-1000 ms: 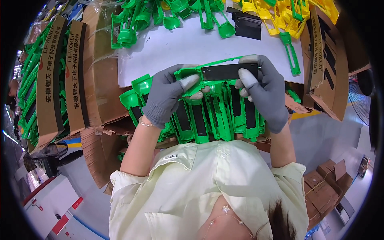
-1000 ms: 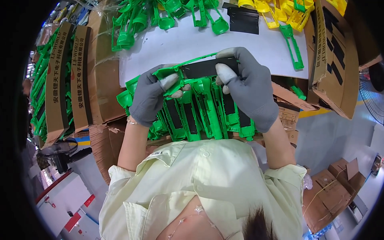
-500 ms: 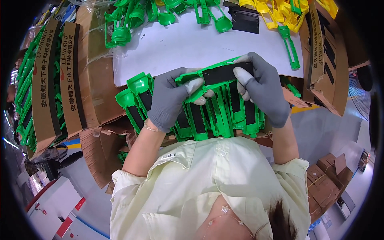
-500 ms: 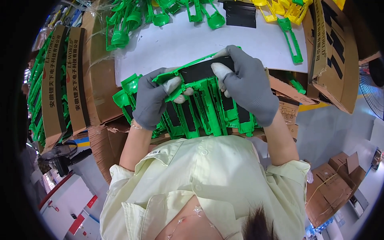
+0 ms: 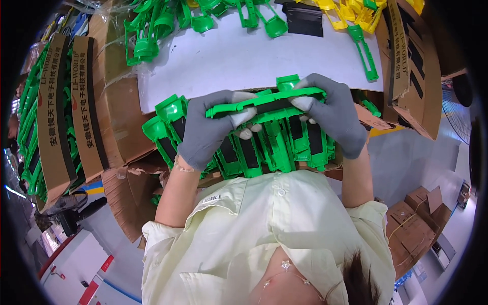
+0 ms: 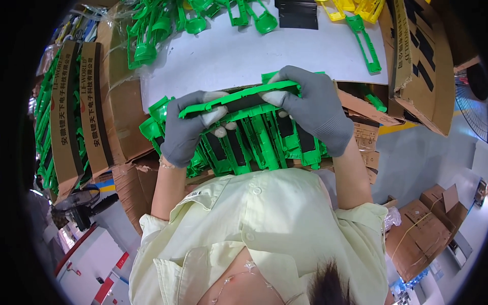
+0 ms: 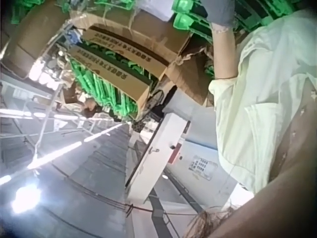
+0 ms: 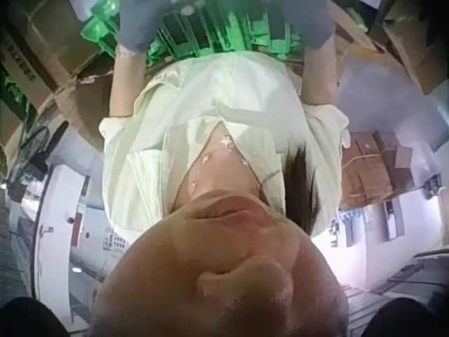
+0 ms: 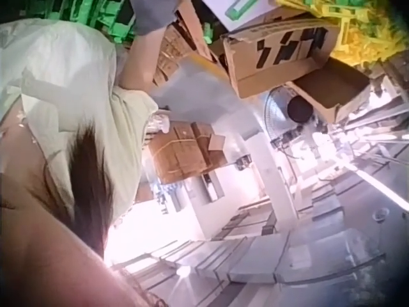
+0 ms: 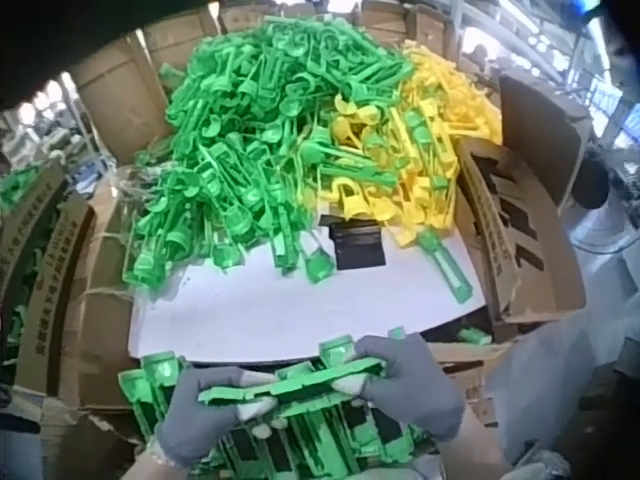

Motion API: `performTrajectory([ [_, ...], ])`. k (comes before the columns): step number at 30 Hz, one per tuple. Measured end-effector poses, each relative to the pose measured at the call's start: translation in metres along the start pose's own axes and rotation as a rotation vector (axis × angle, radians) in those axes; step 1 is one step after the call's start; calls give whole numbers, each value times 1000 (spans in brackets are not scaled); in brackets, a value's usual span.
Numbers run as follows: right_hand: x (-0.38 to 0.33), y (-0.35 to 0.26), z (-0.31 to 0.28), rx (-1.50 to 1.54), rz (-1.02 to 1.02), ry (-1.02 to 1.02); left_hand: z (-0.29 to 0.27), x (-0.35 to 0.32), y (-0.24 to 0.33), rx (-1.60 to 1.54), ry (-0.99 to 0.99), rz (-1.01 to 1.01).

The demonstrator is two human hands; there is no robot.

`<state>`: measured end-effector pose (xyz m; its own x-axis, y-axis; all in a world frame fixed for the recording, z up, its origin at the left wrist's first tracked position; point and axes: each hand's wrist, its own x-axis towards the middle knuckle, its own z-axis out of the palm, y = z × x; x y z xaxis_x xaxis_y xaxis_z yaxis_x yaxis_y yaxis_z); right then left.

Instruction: Fitting small solar panels into green plastic housings on an industrial assembly line.

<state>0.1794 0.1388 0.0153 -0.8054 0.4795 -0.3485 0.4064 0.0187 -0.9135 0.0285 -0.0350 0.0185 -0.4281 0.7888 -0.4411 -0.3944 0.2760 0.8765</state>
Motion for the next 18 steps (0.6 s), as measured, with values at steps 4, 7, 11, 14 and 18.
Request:
performTrajectory([
  [4,-5,5,16,-204,-96,165,-6,0,7,32,14,17],
  [7,-2,14,29,-293,-258,258,-12,-4,22,139,47,18],
  [11,-6,10,31,-270,-45,88,-31,-11,57,476,-55,109],
  [14,-11,8,22,22,-119,3,-75,-17,81,739,-186,-64],
  [18,-4,14,7,130,-111,58,-74,1,62,1279,-404,62],
])
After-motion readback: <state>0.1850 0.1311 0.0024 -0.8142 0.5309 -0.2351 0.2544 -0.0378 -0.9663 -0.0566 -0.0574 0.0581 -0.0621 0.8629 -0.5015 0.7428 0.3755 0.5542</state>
